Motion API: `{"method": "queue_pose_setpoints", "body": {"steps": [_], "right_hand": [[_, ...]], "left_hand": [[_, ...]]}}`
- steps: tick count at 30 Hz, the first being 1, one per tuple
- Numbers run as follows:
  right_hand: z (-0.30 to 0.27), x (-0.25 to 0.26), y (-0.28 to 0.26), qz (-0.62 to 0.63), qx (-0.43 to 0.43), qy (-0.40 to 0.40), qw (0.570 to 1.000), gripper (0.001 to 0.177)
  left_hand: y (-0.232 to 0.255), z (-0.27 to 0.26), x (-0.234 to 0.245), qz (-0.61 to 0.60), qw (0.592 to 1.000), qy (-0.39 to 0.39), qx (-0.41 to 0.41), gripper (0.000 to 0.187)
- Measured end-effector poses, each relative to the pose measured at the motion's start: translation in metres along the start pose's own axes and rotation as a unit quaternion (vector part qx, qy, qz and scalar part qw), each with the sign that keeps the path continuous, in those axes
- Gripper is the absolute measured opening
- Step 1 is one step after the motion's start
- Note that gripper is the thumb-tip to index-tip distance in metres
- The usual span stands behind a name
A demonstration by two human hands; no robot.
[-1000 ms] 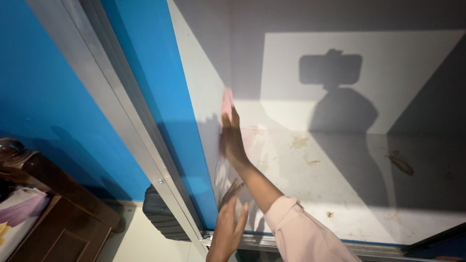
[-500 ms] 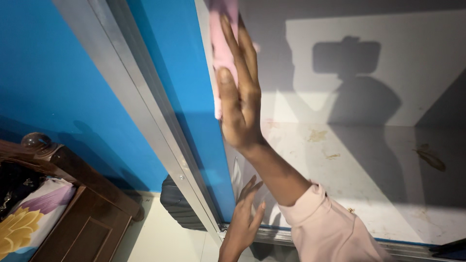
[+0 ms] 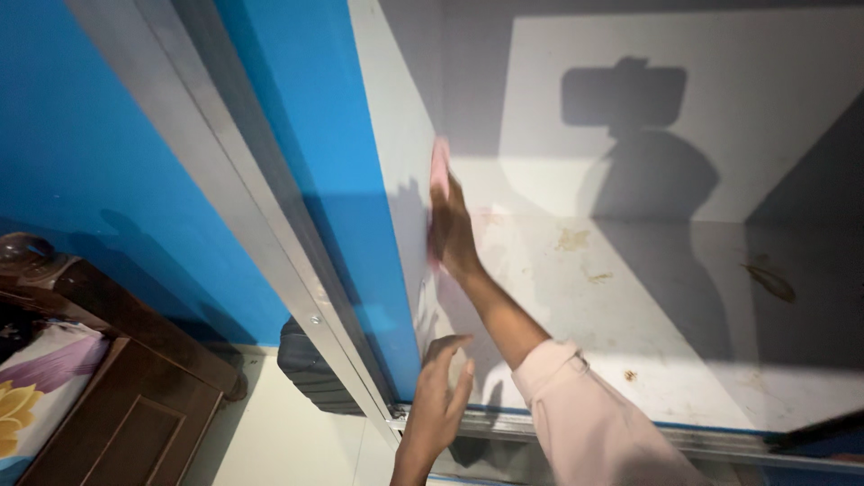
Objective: The person wipes a large glass panel and adjacent white wall with a pink cloth, moving in broad strokes across the surface. The person repeatedly wipes the same areas, focusing on removing smudges and marks.
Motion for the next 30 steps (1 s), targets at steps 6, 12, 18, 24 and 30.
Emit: {"method": "queue_pose_setpoints", "body": {"steps": [6, 12, 18, 24, 30], "right_hand": [[-0.136, 0.071, 0.058, -0.237, -0.255, -0.112, 0.931, 0.038], [-0.183, 0.145, 0.012, -0.347, -0.299, 0.012, 0.889, 0.042], [-0.241, 0.062, -0.009, -0.534, 0.037, -0.245, 0.809, 0.054], [-0.247, 0.136, 0.0, -0.675, -0.131, -0.247, 0.683, 0.058], [-0.265, 0.286, -0.033, -0.772, -0.259, -0.138, 0.564, 0.062]], "left_hand": [[-0.011, -0.003, -0.009, -0.029, 0.997, 0.061, 0.037, 0.026], [-0.021, 0.0, -0.022, -0.024, 0.996, 0.09, 0.014, 0.03], [-0.052, -0.003, -0.052, -0.031, 0.993, 0.102, 0.052, 0.054], [-0.064, -0.005, -0.07, 0.024, 0.997, 0.064, 0.037, 0.051], [-0.063, -0.006, -0.075, 0.064, 0.995, 0.037, 0.059, 0.047]]}}
Point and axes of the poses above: each hand's wrist, its own z-axis towards the middle knuckle, its own x-axis out of the back of the hand, y = z × x, the point moved 5 cm from there along z, towards the middle knuckle, and after that the axes turned 2 degrees about -z, right-handed, at the moved point
